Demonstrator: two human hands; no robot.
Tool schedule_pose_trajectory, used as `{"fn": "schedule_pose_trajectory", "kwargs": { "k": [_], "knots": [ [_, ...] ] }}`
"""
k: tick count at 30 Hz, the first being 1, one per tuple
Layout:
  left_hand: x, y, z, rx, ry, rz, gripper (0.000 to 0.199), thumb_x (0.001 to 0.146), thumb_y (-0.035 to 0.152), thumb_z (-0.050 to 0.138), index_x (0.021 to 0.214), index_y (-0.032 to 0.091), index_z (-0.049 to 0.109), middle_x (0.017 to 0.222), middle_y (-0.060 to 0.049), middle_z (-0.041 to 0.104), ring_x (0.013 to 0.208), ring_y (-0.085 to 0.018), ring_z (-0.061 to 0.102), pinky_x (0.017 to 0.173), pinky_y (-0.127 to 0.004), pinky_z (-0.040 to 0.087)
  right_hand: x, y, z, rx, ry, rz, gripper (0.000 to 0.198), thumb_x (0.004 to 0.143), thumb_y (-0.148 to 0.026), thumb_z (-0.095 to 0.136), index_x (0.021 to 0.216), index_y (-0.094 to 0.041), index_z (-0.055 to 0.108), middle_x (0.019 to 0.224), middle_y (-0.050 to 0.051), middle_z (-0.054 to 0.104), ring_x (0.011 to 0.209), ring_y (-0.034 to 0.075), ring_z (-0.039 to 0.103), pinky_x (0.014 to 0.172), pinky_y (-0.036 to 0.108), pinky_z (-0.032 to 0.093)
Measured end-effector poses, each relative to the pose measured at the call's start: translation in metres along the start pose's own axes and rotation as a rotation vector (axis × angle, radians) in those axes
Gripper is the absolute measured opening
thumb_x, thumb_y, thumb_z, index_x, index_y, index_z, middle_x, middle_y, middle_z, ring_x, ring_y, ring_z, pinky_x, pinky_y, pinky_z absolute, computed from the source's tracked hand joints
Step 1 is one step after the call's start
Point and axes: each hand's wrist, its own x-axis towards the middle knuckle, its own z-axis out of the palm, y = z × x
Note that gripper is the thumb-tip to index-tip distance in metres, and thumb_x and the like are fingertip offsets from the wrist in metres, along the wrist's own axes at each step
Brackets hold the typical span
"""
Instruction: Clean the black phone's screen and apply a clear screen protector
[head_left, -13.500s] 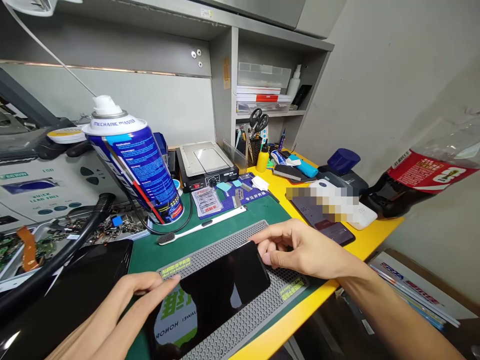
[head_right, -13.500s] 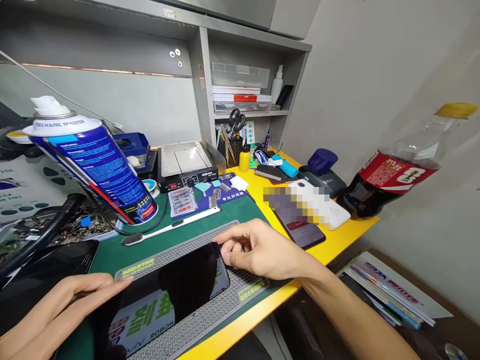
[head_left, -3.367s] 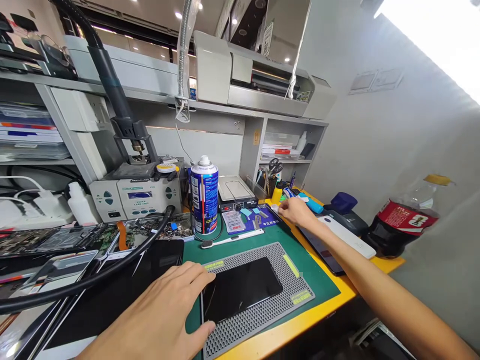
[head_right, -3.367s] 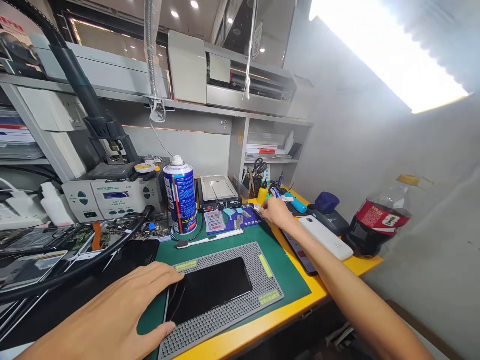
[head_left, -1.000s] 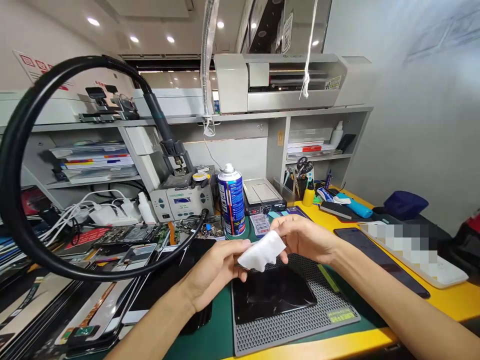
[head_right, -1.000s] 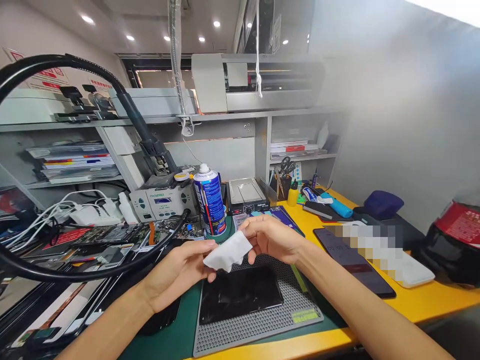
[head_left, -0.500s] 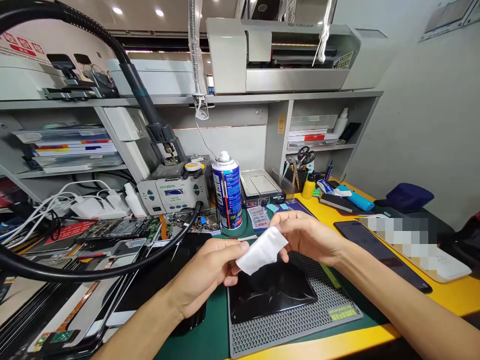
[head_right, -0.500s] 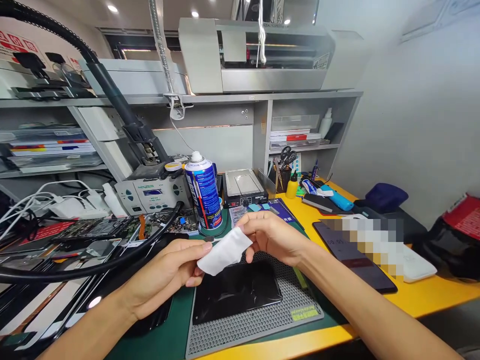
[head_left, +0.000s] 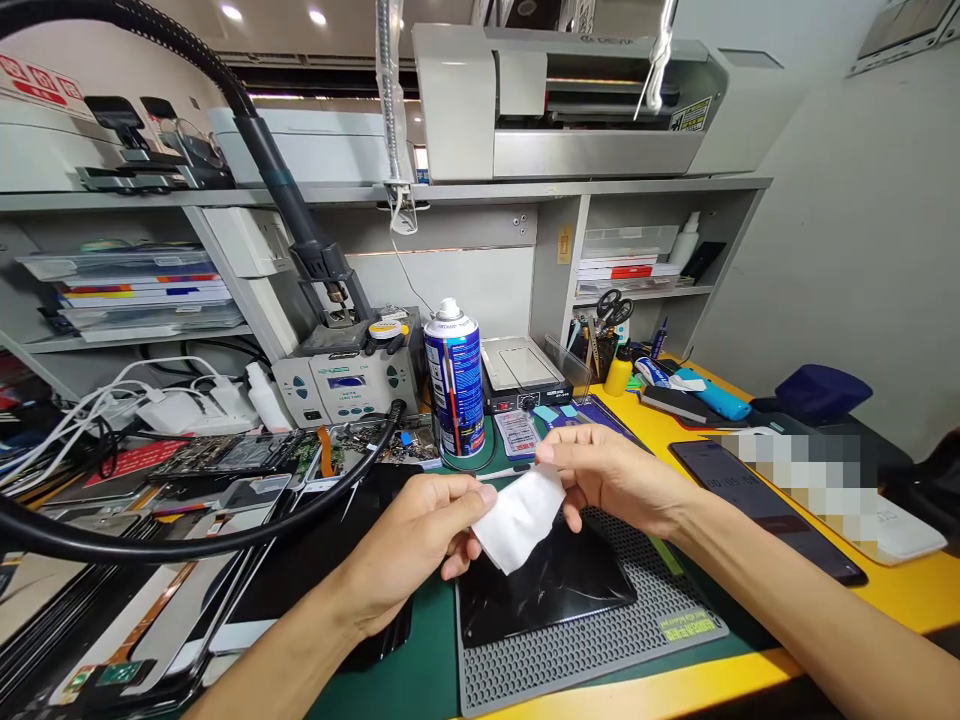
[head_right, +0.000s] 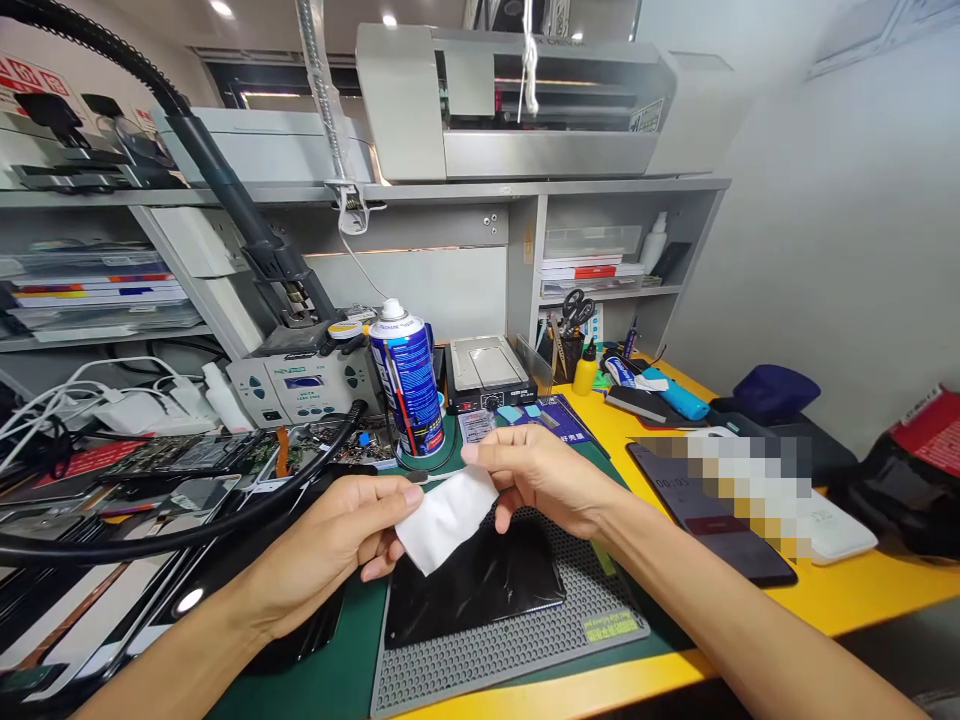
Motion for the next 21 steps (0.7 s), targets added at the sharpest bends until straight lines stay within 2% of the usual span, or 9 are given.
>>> {"fn": "schedule_pose_trajectory", "kwargs": {
  "k": [3, 7, 10, 16, 21],
  "knots": [
    [-0.0009, 0.0012, -0.0004, 0.013, -0.010, -0.016, 0.046, 0.086, 0.058, 0.067, 0.071, 0.015, 0.058, 0.063, 0.000, 0.053, 0.055, -0.008, 0.040, 0.047, -0.021, 0.028, 0.0000, 0.0012, 0.0010, -0.052, 0.045, -0.025, 0.026, 0.073, -0.029, 0.088, 0.077, -0.012, 0.068, 0.065, -0.001, 0.062, 0.052, 0.008, 0.056, 0.045, 0.019, 0.054],
    [-0.0015, 0.0020, -0.0022, 0.024, -0.045, -0.033, 0.046, 0.082, 0.057, 0.072, 0.074, 0.014, 0.062, 0.062, 0.001, 0.051, 0.054, -0.007, 0.038, 0.047, -0.021, 0.026, -0.0004, 0.0019, 0.0014, -0.079, 0.072, -0.054, 0.029, 0.070, -0.027, 0.091, 0.081, -0.013, 0.068, 0.063, -0.003, 0.062, 0.050, 0.008, 0.056, 0.042, 0.020, 0.054],
    [-0.0013, 0.0022, -0.0042, 0.060, -0.065, -0.060, 0.043, 0.075, 0.053, 0.081, 0.078, 0.013, 0.067, 0.060, 0.002, 0.050, 0.053, -0.007, 0.036, 0.046, -0.021, 0.021, -0.0011, 0.0021, -0.0003, -0.106, 0.064, -0.067, 0.033, 0.070, -0.029, 0.091, 0.087, -0.013, 0.068, 0.064, -0.002, 0.064, 0.049, 0.009, 0.057, 0.041, 0.020, 0.053],
    [-0.0020, 0.0037, -0.0085, 0.108, -0.054, -0.098, 0.040, 0.076, 0.052, 0.079, 0.075, 0.013, 0.068, 0.055, 0.003, 0.049, 0.051, -0.007, 0.035, 0.047, -0.024, 0.017, -0.0033, 0.0003, -0.0036, -0.188, 0.040, -0.100, 0.032, 0.074, -0.029, 0.089, 0.092, -0.012, 0.067, 0.069, -0.001, 0.067, 0.043, 0.009, 0.058, 0.039, 0.018, 0.048],
    [-0.0025, 0.0077, -0.0041, 0.093, -0.163, -0.051, 0.040, 0.076, 0.050, 0.080, 0.086, 0.012, 0.074, 0.059, 0.005, 0.044, 0.053, -0.007, 0.029, 0.048, -0.026, 0.015, -0.0035, 0.0030, -0.0010, -0.190, -0.036, -0.072, 0.032, 0.074, -0.029, 0.088, 0.091, -0.013, 0.068, 0.071, 0.001, 0.070, 0.047, 0.011, 0.061, 0.040, 0.021, 0.052]
  ]
}}
